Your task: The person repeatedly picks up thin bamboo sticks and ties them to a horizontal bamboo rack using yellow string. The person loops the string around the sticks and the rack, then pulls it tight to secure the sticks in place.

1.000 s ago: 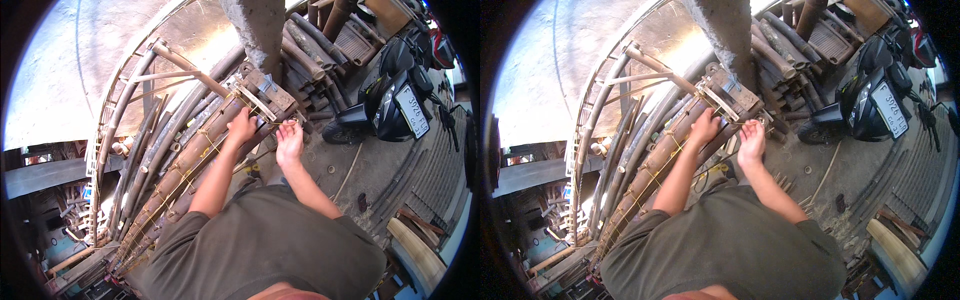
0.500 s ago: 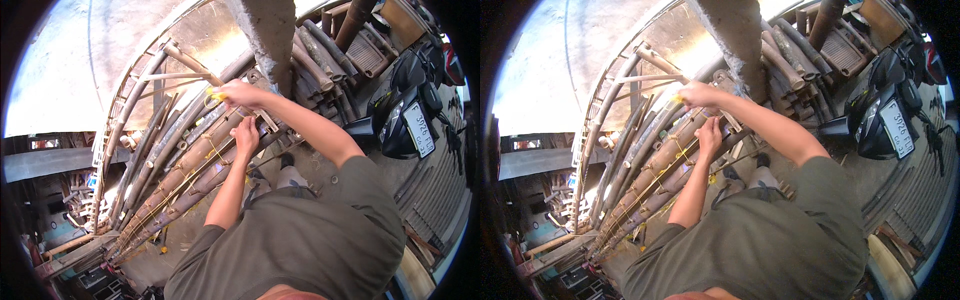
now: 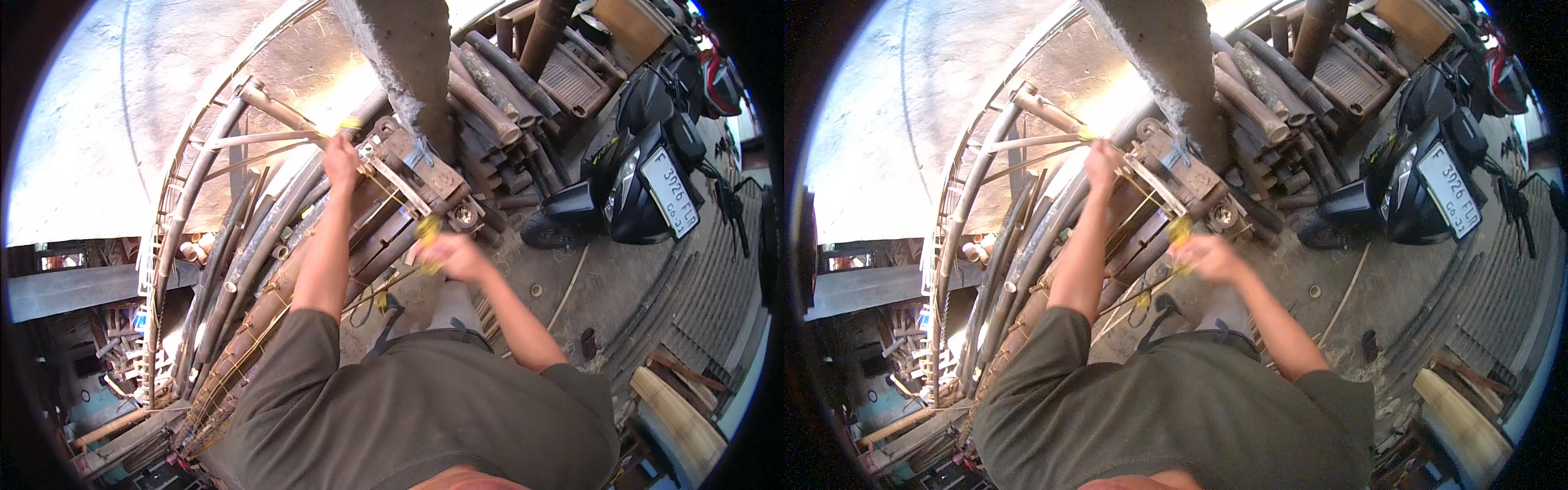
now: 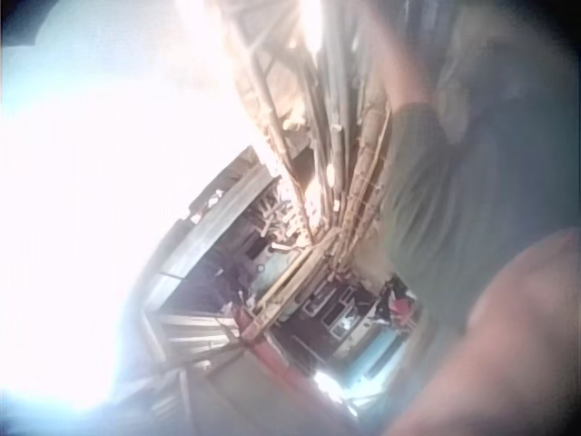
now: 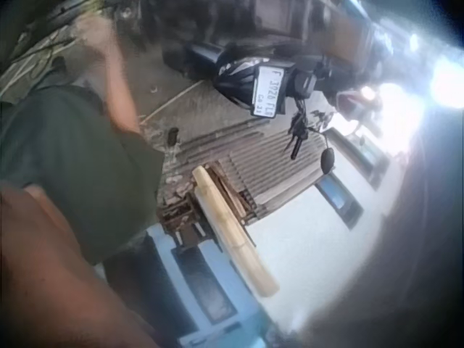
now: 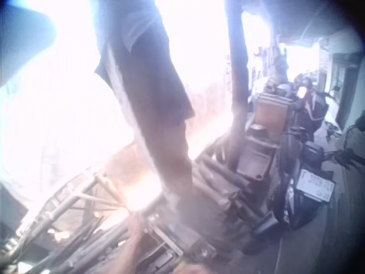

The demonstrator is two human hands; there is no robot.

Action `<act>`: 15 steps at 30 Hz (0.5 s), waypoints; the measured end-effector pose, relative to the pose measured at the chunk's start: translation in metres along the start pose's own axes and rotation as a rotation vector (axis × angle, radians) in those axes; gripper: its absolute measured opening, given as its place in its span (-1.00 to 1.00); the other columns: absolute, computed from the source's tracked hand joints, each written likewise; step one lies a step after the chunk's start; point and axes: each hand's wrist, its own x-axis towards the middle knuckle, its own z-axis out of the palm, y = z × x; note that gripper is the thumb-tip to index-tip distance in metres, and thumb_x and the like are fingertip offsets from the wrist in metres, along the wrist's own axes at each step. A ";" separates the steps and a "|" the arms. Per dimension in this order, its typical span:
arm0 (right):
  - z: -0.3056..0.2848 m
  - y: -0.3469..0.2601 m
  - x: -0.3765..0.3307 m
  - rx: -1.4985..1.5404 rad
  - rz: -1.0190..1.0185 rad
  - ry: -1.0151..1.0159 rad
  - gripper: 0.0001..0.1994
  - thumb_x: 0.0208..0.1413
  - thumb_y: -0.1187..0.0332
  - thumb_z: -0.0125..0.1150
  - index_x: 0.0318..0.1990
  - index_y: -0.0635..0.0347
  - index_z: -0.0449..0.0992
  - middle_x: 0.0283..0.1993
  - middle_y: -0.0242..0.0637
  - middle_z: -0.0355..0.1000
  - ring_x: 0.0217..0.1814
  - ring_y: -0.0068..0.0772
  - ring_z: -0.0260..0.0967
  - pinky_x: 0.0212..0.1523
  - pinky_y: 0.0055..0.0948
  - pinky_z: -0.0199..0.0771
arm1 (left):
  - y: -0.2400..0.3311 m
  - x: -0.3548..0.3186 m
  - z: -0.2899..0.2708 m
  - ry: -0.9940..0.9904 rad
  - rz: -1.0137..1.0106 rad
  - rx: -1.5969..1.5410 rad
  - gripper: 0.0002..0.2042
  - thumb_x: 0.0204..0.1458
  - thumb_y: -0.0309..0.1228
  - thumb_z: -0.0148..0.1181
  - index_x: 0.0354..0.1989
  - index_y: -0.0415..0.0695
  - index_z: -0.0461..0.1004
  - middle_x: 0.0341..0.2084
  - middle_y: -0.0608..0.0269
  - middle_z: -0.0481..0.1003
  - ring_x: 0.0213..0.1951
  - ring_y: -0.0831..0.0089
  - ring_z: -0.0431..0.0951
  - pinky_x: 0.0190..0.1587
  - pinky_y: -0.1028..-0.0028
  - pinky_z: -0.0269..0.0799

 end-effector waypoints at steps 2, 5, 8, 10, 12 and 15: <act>-0.045 0.025 -0.019 1.148 -0.053 0.766 -0.63 0.26 0.05 -0.05 -0.24 0.20 0.48 -0.21 -0.21 0.52 -0.15 -0.30 0.47 -0.07 -0.30 0.51 | -0.015 0.003 0.011 -0.104 -0.030 0.097 -0.73 0.13 -0.28 -0.03 -0.27 -0.20 0.54 -0.29 -0.21 0.53 -0.18 -0.16 0.51 -0.09 0.05 0.40; -0.035 0.128 -0.088 1.334 0.054 1.001 -0.47 0.28 -0.10 -0.20 -0.01 0.23 0.40 -0.11 -0.13 0.48 -0.01 -0.23 0.42 0.08 -0.17 0.43 | -0.020 0.001 -0.001 -0.294 0.118 0.095 -0.69 0.13 -0.25 -0.03 -0.27 -0.25 0.53 -0.26 -0.22 0.53 -0.12 -0.16 0.50 -0.04 0.04 0.39; 0.083 0.111 -0.077 1.375 0.608 0.771 -0.06 -0.01 -0.50 -0.24 0.30 0.11 0.14 0.21 0.07 0.23 0.29 -0.01 0.18 0.25 0.07 0.22 | -0.093 0.000 -0.065 -0.278 0.118 -0.130 -0.63 0.16 -0.24 -0.02 -0.04 -0.28 0.47 -0.23 -0.25 0.52 -0.10 -0.10 0.53 0.02 0.12 0.38; 0.158 0.121 -0.086 1.269 0.720 0.401 0.00 -0.04 -0.51 -0.16 0.35 0.16 0.06 0.30 0.07 0.11 0.31 0.00 0.15 0.26 0.00 0.22 | -0.077 -0.033 -0.140 -0.307 0.169 -0.017 -0.60 0.19 -0.21 -0.05 0.02 -0.30 0.42 -0.15 -0.26 0.50 -0.06 -0.10 0.51 0.03 0.13 0.37; 0.234 0.105 -0.075 1.039 0.819 -0.100 -0.25 0.17 -0.28 -0.09 0.17 0.28 0.33 0.10 -0.08 0.37 0.12 -0.22 0.37 0.15 -0.19 0.39 | -0.122 -0.070 -0.213 -0.140 0.264 0.088 -0.58 0.19 -0.22 -0.06 0.06 -0.31 0.40 -0.16 -0.27 0.50 -0.08 -0.13 0.51 0.03 0.11 0.37; 0.313 0.066 -0.065 1.126 0.768 -0.231 -0.48 0.25 -0.09 -0.05 -0.01 0.23 0.46 -0.13 -0.23 0.49 -0.04 -0.38 0.44 -0.01 -0.32 0.48 | -0.180 -0.135 -0.292 -0.441 0.025 0.282 -0.63 0.19 -0.23 -0.05 -0.01 -0.29 0.43 -0.15 -0.24 0.50 -0.06 -0.15 0.49 0.03 0.02 0.33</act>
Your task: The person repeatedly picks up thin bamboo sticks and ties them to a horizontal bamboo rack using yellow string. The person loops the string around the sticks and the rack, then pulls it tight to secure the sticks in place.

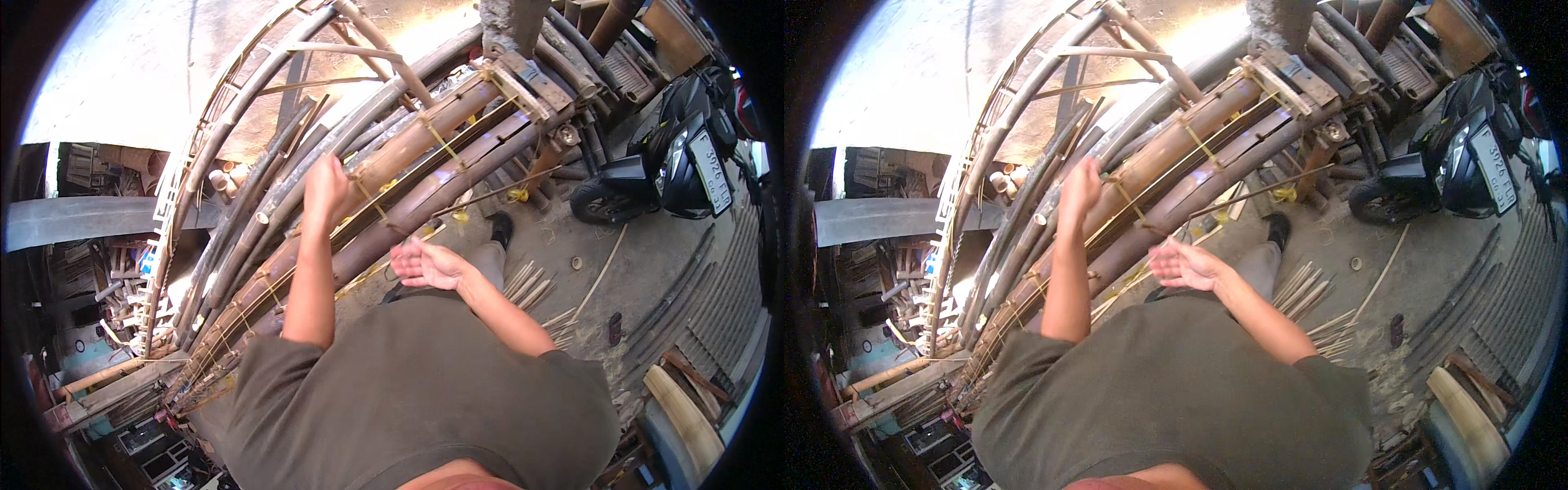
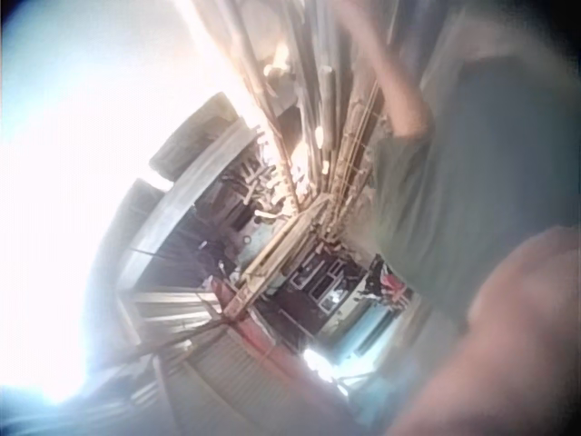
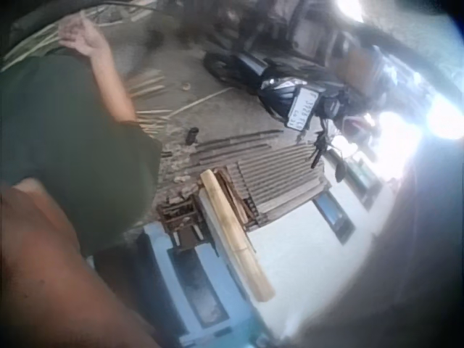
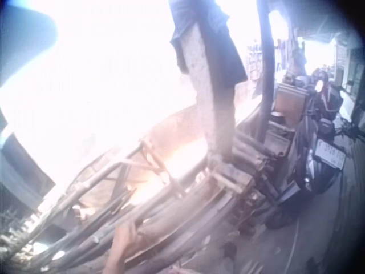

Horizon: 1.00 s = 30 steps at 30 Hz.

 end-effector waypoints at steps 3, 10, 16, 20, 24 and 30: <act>0.049 0.010 0.039 0.319 -0.575 0.266 -0.75 0.28 0.18 -0.06 -0.28 0.13 0.45 -0.35 -0.34 0.47 -0.24 -0.51 0.41 -0.24 -0.47 0.42 | -0.056 -0.062 0.053 -0.302 0.149 -0.251 -0.70 0.16 -0.20 0.03 -0.10 -0.17 0.45 -0.12 -0.13 0.52 0.04 -0.04 0.46 0.04 -0.16 0.18; 0.214 -0.065 0.111 -1.555 -0.718 -0.130 -0.63 0.23 0.05 -0.12 -0.22 0.12 0.52 -0.27 -0.10 0.50 -0.22 -0.07 0.47 -0.14 -0.20 0.43 | -0.067 -0.067 0.118 0.132 0.199 -0.363 -0.73 0.21 -0.19 -0.04 -0.12 -0.08 0.47 -0.19 0.00 0.53 -0.11 0.06 0.50 -0.09 0.01 0.19; 0.170 -0.117 0.171 -2.249 -0.367 0.291 -0.47 0.23 -0.14 -0.13 0.14 -0.01 0.46 0.09 0.03 0.42 0.11 0.05 0.40 0.12 -0.08 0.35 | -0.035 -0.084 0.070 0.060 0.075 -0.389 -0.68 0.23 -0.17 -0.08 -0.13 -0.08 0.55 -0.27 -0.05 0.57 -0.11 -0.02 0.54 0.00 0.04 0.17; 0.180 -0.132 0.143 -2.148 -0.379 0.172 -0.39 0.23 -0.19 -0.14 -0.02 0.20 0.54 -0.13 0.11 0.50 -0.04 -0.09 0.49 -0.03 -0.23 0.43 | -0.036 -0.080 0.070 0.085 0.081 -0.396 -0.67 0.23 -0.18 -0.07 -0.11 -0.09 0.57 -0.24 -0.06 0.56 -0.10 0.01 0.54 0.01 0.08 0.19; 0.198 -0.119 0.070 -1.439 -0.453 -0.318 -0.59 0.24 0.10 -0.06 -0.46 0.25 0.49 -0.48 -0.08 0.46 -0.40 -0.23 0.44 -0.31 -0.28 0.40 | -0.066 -0.085 0.104 0.252 0.183 -0.342 -0.73 0.22 -0.20 -0.05 -0.19 -0.02 0.57 -0.33 0.05 0.58 -0.21 0.09 0.56 -0.08 0.14 0.14; 0.043 0.000 0.017 -1.802 -0.380 -0.068 -0.64 0.19 0.17 -0.05 -0.50 0.22 0.51 -0.44 0.15 0.42 -0.32 0.18 0.42 -0.28 -0.02 0.36 | -0.031 -0.073 0.089 0.255 0.055 -0.492 -0.76 0.22 -0.27 -0.02 -0.30 -0.07 0.57 -0.51 0.22 0.57 -0.41 0.34 0.53 -0.22 0.28 0.22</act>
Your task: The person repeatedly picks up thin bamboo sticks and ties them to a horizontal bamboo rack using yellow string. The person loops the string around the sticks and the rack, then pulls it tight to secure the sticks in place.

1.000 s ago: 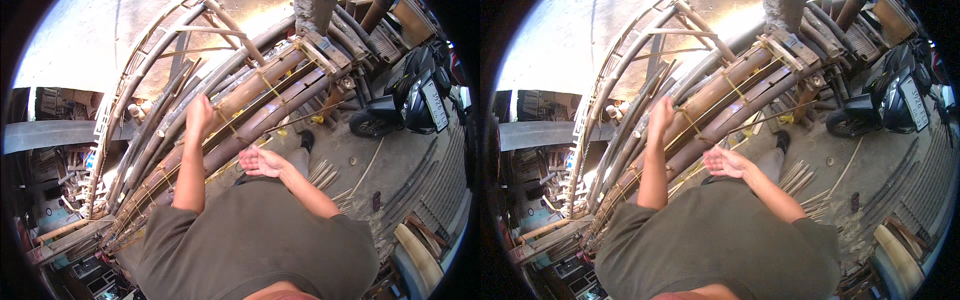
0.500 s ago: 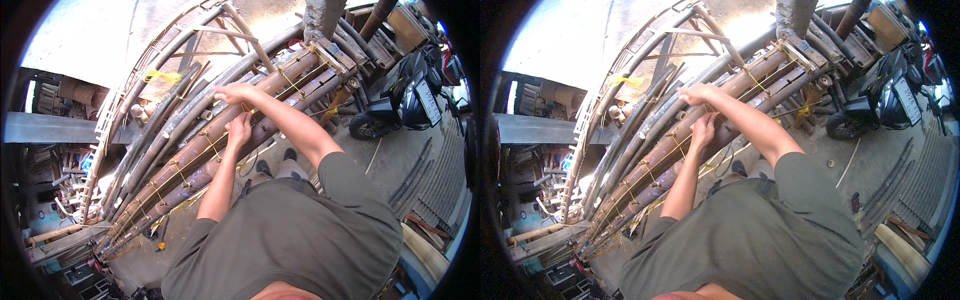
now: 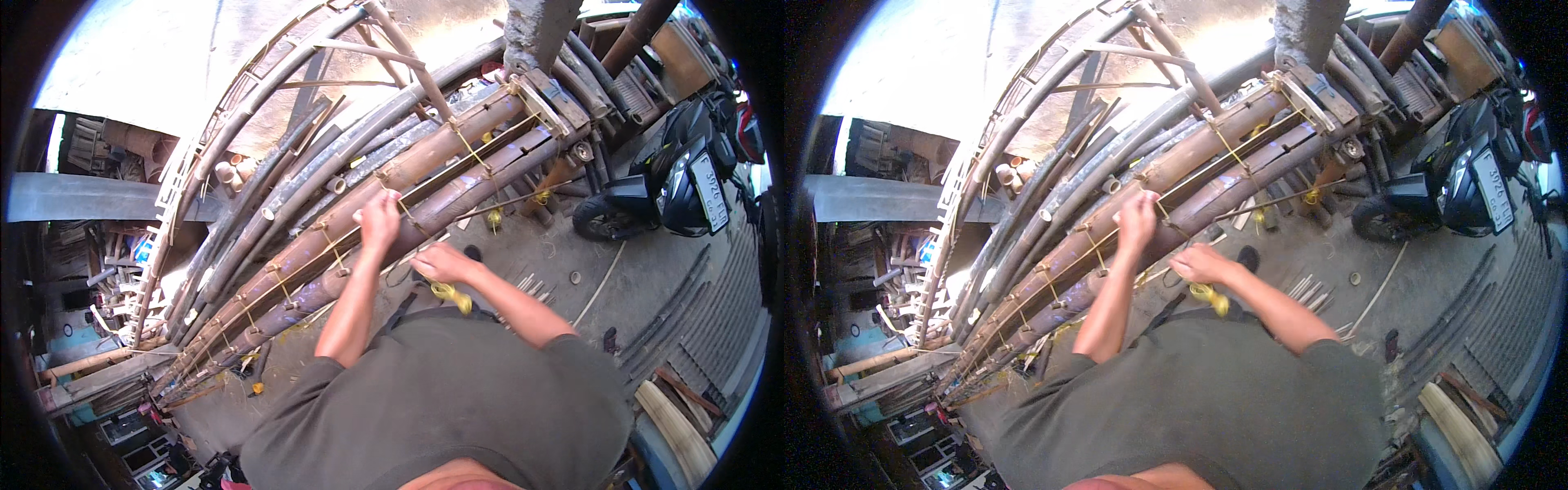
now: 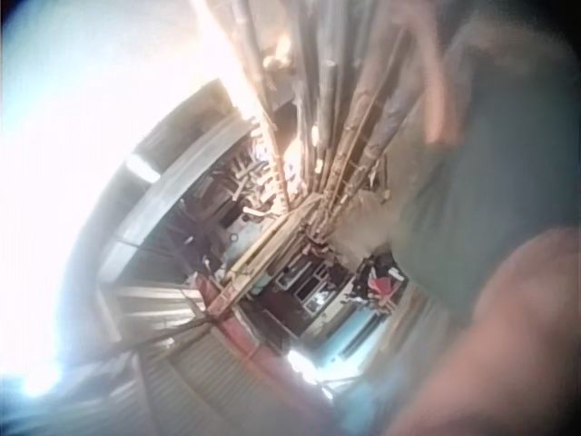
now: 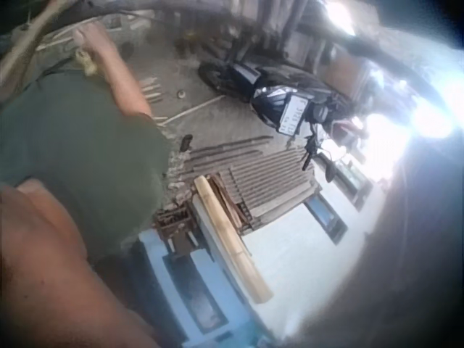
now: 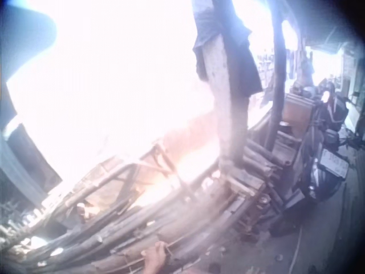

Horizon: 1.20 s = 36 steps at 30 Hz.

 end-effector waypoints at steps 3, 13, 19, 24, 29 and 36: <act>0.004 -0.017 0.006 0.064 -0.004 0.040 -0.68 0.16 0.21 -0.05 -0.47 0.25 0.51 -0.45 0.12 0.44 -0.34 0.18 0.43 -0.26 0.01 0.39 | 0.028 0.053 -0.026 -0.039 -0.098 -0.371 -0.73 0.24 -0.34 -0.03 -0.29 -0.24 0.57 -0.56 0.32 0.52 -0.54 0.60 0.39 -0.40 0.54 0.30; 0.062 -0.058 0.007 -0.408 0.036 0.389 -0.81 0.08 0.28 0.12 -0.27 0.21 0.50 -0.26 -0.02 0.49 -0.13 -0.05 0.47 -0.10 -0.08 0.42 | -0.086 0.158 -0.021 -0.020 -0.238 0.183 -0.66 0.10 -0.20 0.01 -0.36 -0.22 0.60 -0.34 -0.13 0.58 -0.25 0.04 0.61 -0.14 0.20 0.45; 0.174 -0.071 0.034 1.006 0.128 0.235 -0.71 0.24 0.11 0.05 -0.17 0.16 0.48 -0.24 -0.24 0.50 -0.18 -0.34 0.46 -0.18 -0.29 0.46 | -0.088 0.058 -0.151 -0.116 0.122 0.442 -0.60 0.19 -0.18 -0.10 -0.32 -0.28 0.57 -0.31 -0.25 0.53 -0.19 -0.13 0.55 -0.08 0.11 0.43; 0.159 -0.137 0.117 1.594 -0.185 1.367 -0.80 0.25 0.26 -0.07 -0.39 0.08 0.38 -0.45 -0.37 0.34 -0.46 -0.53 0.29 -0.27 -0.52 0.36 | -0.100 -0.071 -0.160 -0.435 0.023 0.244 -0.72 0.16 -0.24 0.01 -0.20 -0.23 0.48 -0.23 -0.16 0.53 -0.08 -0.01 0.53 0.01 0.16 0.33; 0.103 -0.202 0.205 0.199 -0.218 0.497 -0.64 0.25 0.10 -0.10 -0.30 0.17 0.53 -0.36 -0.10 0.51 -0.29 -0.08 0.48 -0.22 -0.20 0.47 | -0.182 -0.067 -0.113 0.056 0.346 0.114 -0.63 0.12 -0.26 0.05 0.05 -0.18 0.38 -0.17 -0.17 0.50 -0.07 0.01 0.50 0.03 0.05 0.25; 0.041 -0.135 0.223 0.392 0.007 0.196 -0.55 0.20 0.01 0.05 -0.37 0.28 0.58 -0.36 -0.17 0.54 -0.39 -0.40 0.41 -0.19 -0.36 0.39 | -0.116 -0.075 -0.145 -0.162 -0.022 0.067 -0.72 0.21 -0.17 -0.03 -0.18 -0.01 0.57 -0.30 0.06 0.58 -0.16 0.08 0.55 0.00 0.11 0.16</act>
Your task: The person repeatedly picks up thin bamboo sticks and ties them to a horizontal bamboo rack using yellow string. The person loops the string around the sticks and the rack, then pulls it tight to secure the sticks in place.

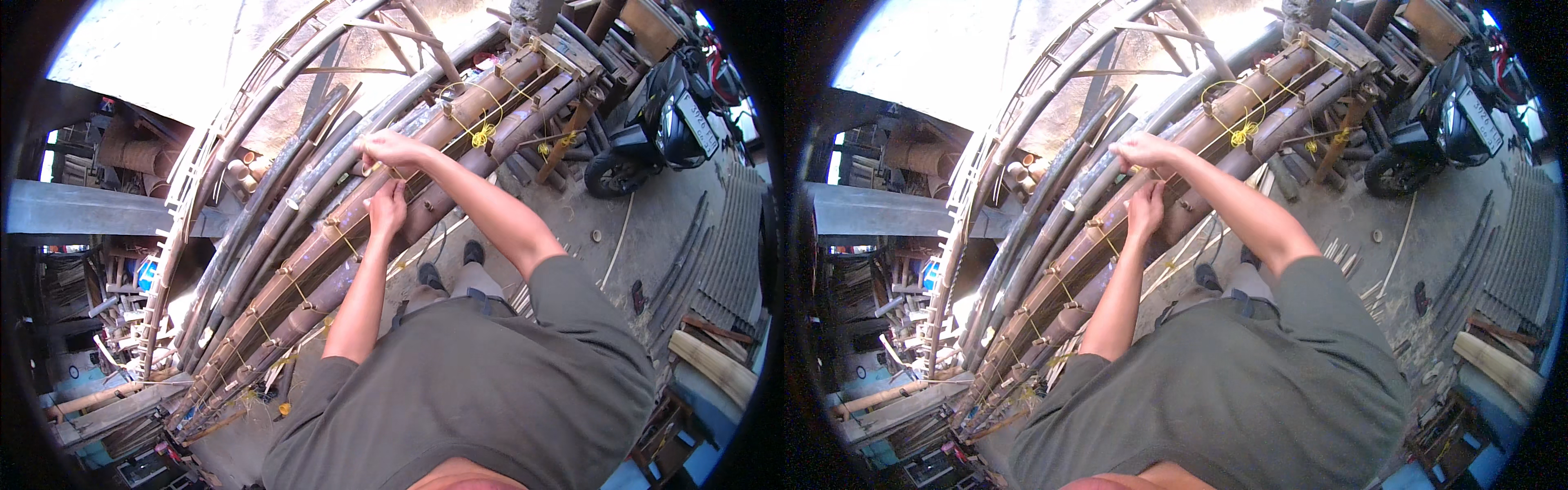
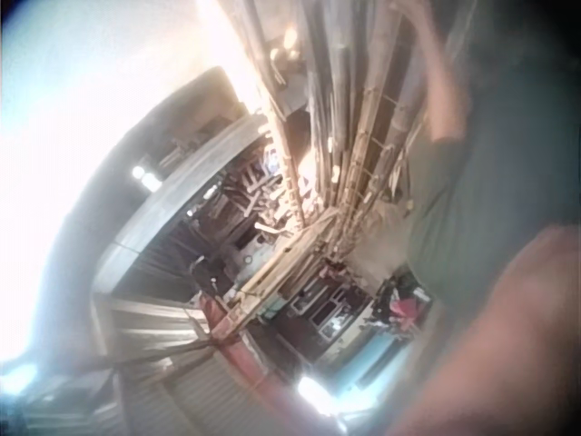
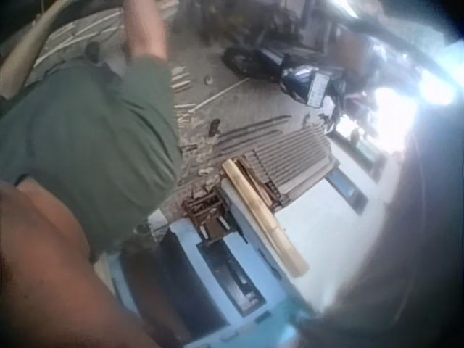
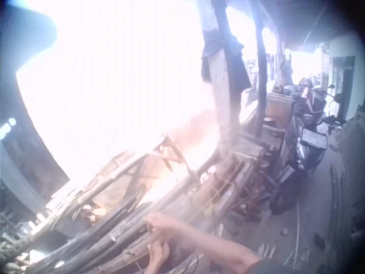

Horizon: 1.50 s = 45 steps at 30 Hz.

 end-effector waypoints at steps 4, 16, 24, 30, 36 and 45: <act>0.018 -0.006 -0.117 -0.006 -0.165 -0.267 -0.63 0.20 0.16 -0.01 -0.52 0.28 0.40 -0.59 -0.28 0.35 -0.51 -0.52 0.24 -0.37 -0.32 0.34 | 0.001 -0.001 0.009 0.124 0.037 0.049 -0.75 0.20 -0.17 -0.02 -0.18 0.02 0.56 -0.38 0.10 0.59 -0.29 0.16 0.56 -0.04 0.19 0.13; -0.027 0.007 -0.235 0.735 -0.397 0.420 -0.79 0.19 0.36 0.08 -0.49 0.21 0.44 -0.12 -0.19 0.42 0.01 -0.27 0.37 0.29 -0.23 0.12 | 0.064 0.019 -0.040 0.504 0.260 -0.228 -0.81 0.24 -0.43 -0.01 -0.19 -0.25 0.52 -0.39 0.12 0.59 -0.35 0.41 0.59 -0.25 0.39 0.47; -0.020 0.094 -0.289 1.247 0.379 0.434 -0.73 0.20 0.33 0.15 -0.52 0.01 0.23 -0.66 -0.60 0.02 -0.71 -0.74 -0.07 -0.66 -0.64 -0.05 | -0.036 0.143 0.000 0.096 -0.188 0.334 -0.74 0.15 -0.25 0.00 -0.20 -0.12 0.55 -0.19 -0.09 0.54 -0.11 -0.03 0.54 -0.06 0.10 0.41; 0.000 0.116 -0.286 1.298 0.406 0.502 -0.76 0.24 0.20 0.09 -0.44 -0.03 0.23 -0.70 -0.68 -0.01 -0.70 -0.74 -0.02 -0.11 -0.41 0.43 | 0.061 0.176 -0.014 -0.063 0.057 0.508 -0.52 0.13 -0.18 0.04 0.13 -0.25 0.33 -0.14 -0.20 0.52 -0.04 -0.04 0.52 0.05 0.13 0.40; -0.008 0.116 -0.277 1.190 0.425 0.553 -0.67 0.25 0.20 0.07 -0.56 -0.11 0.18 -0.71 -0.67 0.02 -0.69 -0.71 0.05 -0.10 -0.41 0.43 | 0.094 0.226 0.066 -0.384 -0.153 -0.448 -0.59 0.06 -0.21 0.16 0.01 -0.22 0.39 -0.17 0.02 0.52 -0.07 0.18 0.51 0.22 0.03 0.18; 0.056 0.177 -0.305 1.311 0.426 0.854 -0.74 0.26 0.12 0.06 -0.40 0.05 0.37 -0.38 -0.37 0.43 -0.26 -0.38 0.45 -0.11 -0.24 0.49 | 0.008 0.197 -0.068 0.116 -0.402 -0.967 -0.37 0.15 -0.18 0.14 0.37 -0.01 0.07 0.10 0.06 0.38 0.11 0.17 0.37 0.27 0.06 0.02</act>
